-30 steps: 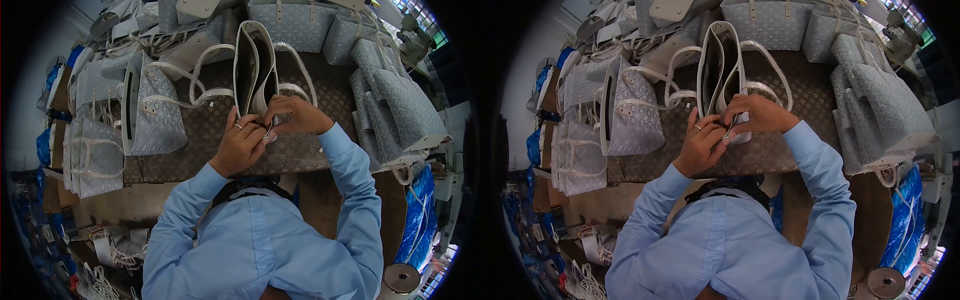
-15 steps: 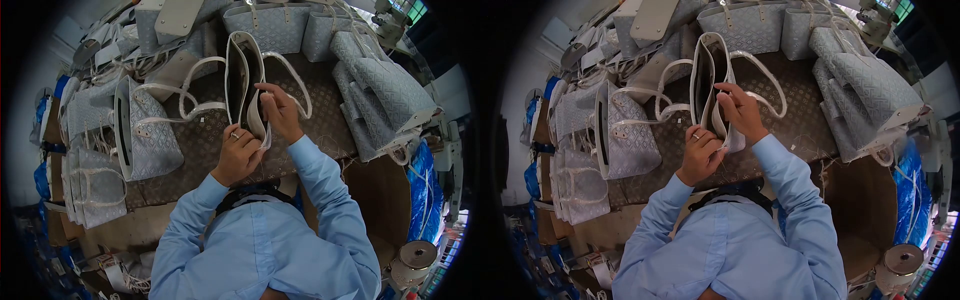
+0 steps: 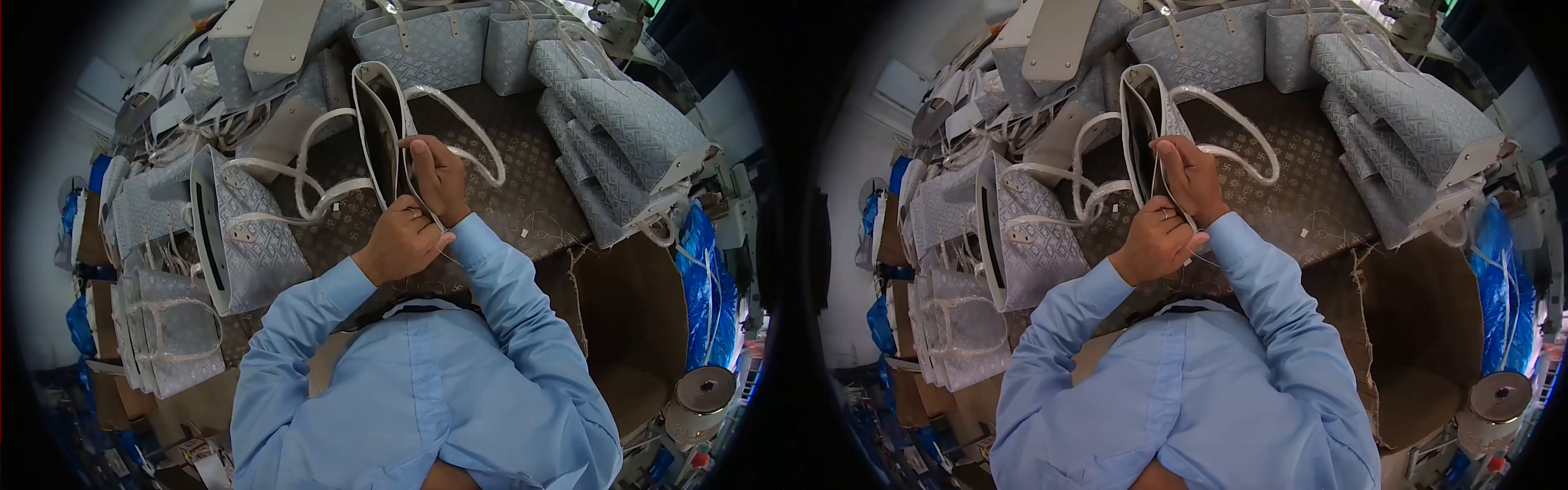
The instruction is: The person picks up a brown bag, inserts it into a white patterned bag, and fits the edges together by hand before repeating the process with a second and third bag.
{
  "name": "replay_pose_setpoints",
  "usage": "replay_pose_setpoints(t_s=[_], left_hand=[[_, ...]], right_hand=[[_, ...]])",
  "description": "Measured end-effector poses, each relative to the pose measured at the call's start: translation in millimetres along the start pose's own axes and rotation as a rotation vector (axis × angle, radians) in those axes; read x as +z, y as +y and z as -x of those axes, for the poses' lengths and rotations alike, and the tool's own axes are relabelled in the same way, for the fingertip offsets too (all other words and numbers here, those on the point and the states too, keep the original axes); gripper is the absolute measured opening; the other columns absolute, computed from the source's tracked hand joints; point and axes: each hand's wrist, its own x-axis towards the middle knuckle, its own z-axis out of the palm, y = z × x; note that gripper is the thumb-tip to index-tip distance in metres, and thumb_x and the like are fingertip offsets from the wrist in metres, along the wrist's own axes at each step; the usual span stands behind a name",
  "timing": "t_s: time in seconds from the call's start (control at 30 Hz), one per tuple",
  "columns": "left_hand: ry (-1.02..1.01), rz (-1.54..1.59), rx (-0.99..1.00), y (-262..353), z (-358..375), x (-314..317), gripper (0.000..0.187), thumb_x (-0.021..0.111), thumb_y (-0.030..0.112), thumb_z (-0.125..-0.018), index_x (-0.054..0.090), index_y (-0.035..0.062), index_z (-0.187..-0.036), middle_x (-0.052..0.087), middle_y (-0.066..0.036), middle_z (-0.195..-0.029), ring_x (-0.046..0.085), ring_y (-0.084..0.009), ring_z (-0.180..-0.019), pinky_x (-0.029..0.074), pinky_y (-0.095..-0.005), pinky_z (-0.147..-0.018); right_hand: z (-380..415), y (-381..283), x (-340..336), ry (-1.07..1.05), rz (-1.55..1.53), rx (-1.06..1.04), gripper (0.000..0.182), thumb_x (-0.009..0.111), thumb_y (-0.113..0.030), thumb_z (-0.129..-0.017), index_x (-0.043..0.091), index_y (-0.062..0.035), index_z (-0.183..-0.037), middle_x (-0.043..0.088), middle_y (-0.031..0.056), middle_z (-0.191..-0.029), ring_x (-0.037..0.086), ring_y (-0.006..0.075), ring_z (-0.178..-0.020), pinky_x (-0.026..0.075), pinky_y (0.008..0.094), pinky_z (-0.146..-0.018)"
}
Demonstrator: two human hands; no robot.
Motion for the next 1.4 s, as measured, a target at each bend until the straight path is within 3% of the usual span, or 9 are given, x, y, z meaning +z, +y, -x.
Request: replay_pose_setpoints(t_s=[0.27, 0.37, 0.47, 0.7, 0.8, 0.9, 0.97, 1.07, 1.4], left_hand=[[-0.002, 0.024, -0.156, 7, 7, -1, 0.028, 0.069, 0.026, -0.08, 0.06, 0.0058, -0.064, 0.062, -0.006, -0.066, 0.057, -0.0214, -0.065, 0.043, -0.0395, -0.082], [-0.121, -0.002, -0.303, 13, 13, -19, 0.048, 0.07, 0.05, -0.074, 0.066, 0.0053, -0.093, 0.064, -0.008, -0.099, 0.056, -0.0248, -0.107, 0.023, -0.0575, -0.106], [-0.05, -0.063, -0.349, 10, 31, -35, 0.057, 0.071, 0.044, -0.075, 0.061, 0.0074, -0.117, 0.051, -0.01, -0.126, 0.038, -0.0321, -0.131, 0.021, -0.0542, -0.11], [0.012, 0.018, -0.242, 10, 43, -24, 0.034, 0.073, 0.026, -0.077, 0.067, 0.0093, -0.106, 0.059, -0.007, -0.111, 0.047, -0.0275, -0.122, 0.03, -0.0492, -0.107], [0.038, 0.048, -0.309, 18, 33, -23, 0.023, 0.071, 0.024, -0.079, 0.068, 0.0095, -0.097, 0.06, -0.005, -0.101, 0.051, -0.0257, -0.114, 0.032, -0.0497, -0.105], [-0.048, 0.015, -0.304, 20, 20, -31, 0.017, 0.068, 0.023, -0.082, 0.066, 0.0084, -0.091, 0.059, -0.006, -0.094, 0.054, -0.0254, -0.104, 0.033, -0.0496, -0.103], [-0.243, -0.164, -0.241, 18, 13, -31, 0.014, 0.064, 0.021, -0.084, 0.065, 0.0077, -0.084, 0.058, -0.007, -0.087, 0.055, -0.0245, -0.097, 0.034, -0.049, -0.102], [-0.242, -0.13, -0.099, 9, 15, -32, 0.013, 0.064, 0.02, -0.083, 0.065, 0.0074, -0.081, 0.058, -0.007, -0.08, 0.056, -0.0239, -0.092, 0.033, -0.049, -0.102], [0.01, 0.179, -0.328, -7, 34, -38, 0.016, 0.068, 0.025, -0.082, 0.067, 0.0111, -0.09, 0.061, -0.001, -0.099, 0.048, -0.0283, -0.121, 0.028, -0.0508, -0.105]], right_hand=[[16, -6, -24, -0.04, -0.17, 0.09, 0.033, 0.043, -0.024, -0.101, 0.056, 0.0008, -0.118, 0.057, 0.0011, -0.07, 0.053, 0.0067, -0.066, 0.04, 0.0217, -0.059], [39, -24, -52, 0.035, -0.106, 0.096, 0.035, 0.039, -0.023, -0.102, 0.052, 0.001, -0.123, 0.066, 0.0103, -0.088, 0.063, 0.0164, -0.088, 0.048, 0.0294, -0.079], [55, -43, -69, 0.095, 0.023, 0.021, 0.034, 0.039, -0.022, -0.102, 0.055, 0.003, -0.119, 0.068, 0.0125, -0.094, 0.065, 0.02, -0.093, 0.048, 0.0346, -0.088], [54, -33, -52, -0.231, 0.443, -0.505, 0.018, 0.051, -0.005, -0.094, 0.062, 0.0045, -0.104, 0.066, 0.0157, -0.094, 0.067, 0.0229, -0.091, 0.05, 0.0359, -0.087], [56, -30, -47, -0.238, 0.477, -0.455, 0.025, 0.04, -0.009, -0.1, 0.06, 0.0035, -0.11, 0.068, 0.0117, -0.097, 0.066, 0.0166, -0.086, 0.051, 0.0357, -0.086], [54, -28, -31, -0.102, 0.173, 0.008, 0.016, 0.051, -0.003, -0.093, 0.063, 0.0015, -0.103, 0.066, 0.0142, -0.091, 0.066, 0.0273, -0.08, 0.05, 0.0387, -0.086], [48, -12, -29, -0.105, 0.235, -0.265, 0.031, 0.043, -0.022, -0.101, 0.063, 0.0015, -0.102, 0.065, 0.0068, -0.085, 0.058, 0.0096, -0.069, 0.047, 0.0241, -0.063], [56, -13, -21, -0.016, 0.136, -0.088, 0.036, 0.043, -0.027, -0.101, 0.063, 0.0017, -0.098, 0.064, 0.0067, -0.084, 0.057, 0.0086, -0.068, 0.042, 0.0206, -0.057], [58, -38, -45, 0.028, 0.005, -0.037, 0.038, 0.037, -0.027, -0.103, 0.059, 0.0026, -0.11, 0.066, 0.0121, -0.095, 0.062, 0.0147, -0.078, 0.048, 0.0282, -0.074]])
